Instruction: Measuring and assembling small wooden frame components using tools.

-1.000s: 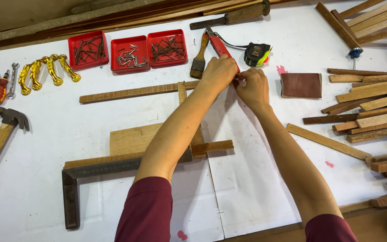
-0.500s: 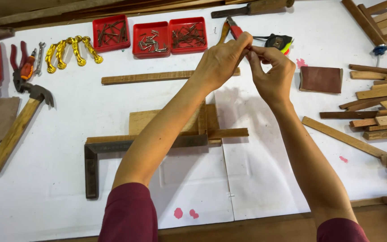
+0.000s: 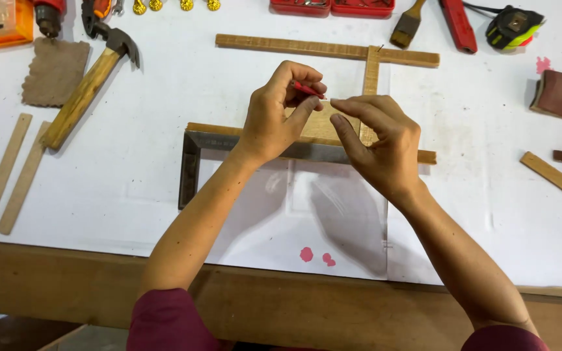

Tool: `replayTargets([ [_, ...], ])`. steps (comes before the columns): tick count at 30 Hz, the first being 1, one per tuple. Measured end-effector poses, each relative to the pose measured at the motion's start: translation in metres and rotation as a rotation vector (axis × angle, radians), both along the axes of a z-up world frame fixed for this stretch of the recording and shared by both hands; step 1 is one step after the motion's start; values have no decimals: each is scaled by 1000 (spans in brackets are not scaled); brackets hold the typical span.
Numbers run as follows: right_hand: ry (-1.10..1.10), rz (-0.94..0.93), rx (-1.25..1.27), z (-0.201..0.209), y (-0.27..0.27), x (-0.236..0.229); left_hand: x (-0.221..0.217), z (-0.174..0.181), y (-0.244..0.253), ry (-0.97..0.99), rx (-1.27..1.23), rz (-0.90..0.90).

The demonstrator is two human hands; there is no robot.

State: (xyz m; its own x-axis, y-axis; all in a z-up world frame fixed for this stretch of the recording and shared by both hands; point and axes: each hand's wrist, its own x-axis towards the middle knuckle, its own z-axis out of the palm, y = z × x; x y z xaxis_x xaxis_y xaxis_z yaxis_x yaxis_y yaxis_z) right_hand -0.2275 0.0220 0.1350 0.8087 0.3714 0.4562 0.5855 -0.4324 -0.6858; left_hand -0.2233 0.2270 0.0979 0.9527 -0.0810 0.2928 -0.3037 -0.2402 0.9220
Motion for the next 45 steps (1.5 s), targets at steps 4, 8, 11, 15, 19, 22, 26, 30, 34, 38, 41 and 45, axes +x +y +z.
replayTargets([
  [4, 31, 25, -31, -18, 9, -14, -14, -18, 15, 99, -118, 2],
  [8, 55, 31, -101, -35, 12, -24, -17, -32, 18, 262, -227, -7],
  [11, -51, 73, -211, -53, 10, -38, -16, -36, 18, 342, -343, -40],
  [15, -161, 168, -379, -73, 9, -63, -14, -46, 22, 306, -344, -107],
  [19, -132, 183, -497, -64, 21, -73, -12, -58, 24, 320, -364, -136],
  [22, -96, 187, -557, -64, 23, -70, -11, -53, 24, 349, -295, -129],
  [26, -100, 154, -555, -66, 20, -65, -11, -50, 24, 337, -191, -101],
  [30, -117, 143, -530, -66, 18, -60, -9, -55, 25, 260, -74, -90],
  [34, -120, 133, -527, -65, 18, -58, -10, -53, 26, 231, -98, -96],
  [38, -142, 125, -516, -64, 19, -57, -9, -58, 29, 208, -67, -83],
  [41, -149, 124, -522, -64, 19, -56, -7, -57, 31, 234, -71, -67],
  [45, -193, 89, -532, -71, 19, -57, -8, -58, 40, 205, -226, -129],
])
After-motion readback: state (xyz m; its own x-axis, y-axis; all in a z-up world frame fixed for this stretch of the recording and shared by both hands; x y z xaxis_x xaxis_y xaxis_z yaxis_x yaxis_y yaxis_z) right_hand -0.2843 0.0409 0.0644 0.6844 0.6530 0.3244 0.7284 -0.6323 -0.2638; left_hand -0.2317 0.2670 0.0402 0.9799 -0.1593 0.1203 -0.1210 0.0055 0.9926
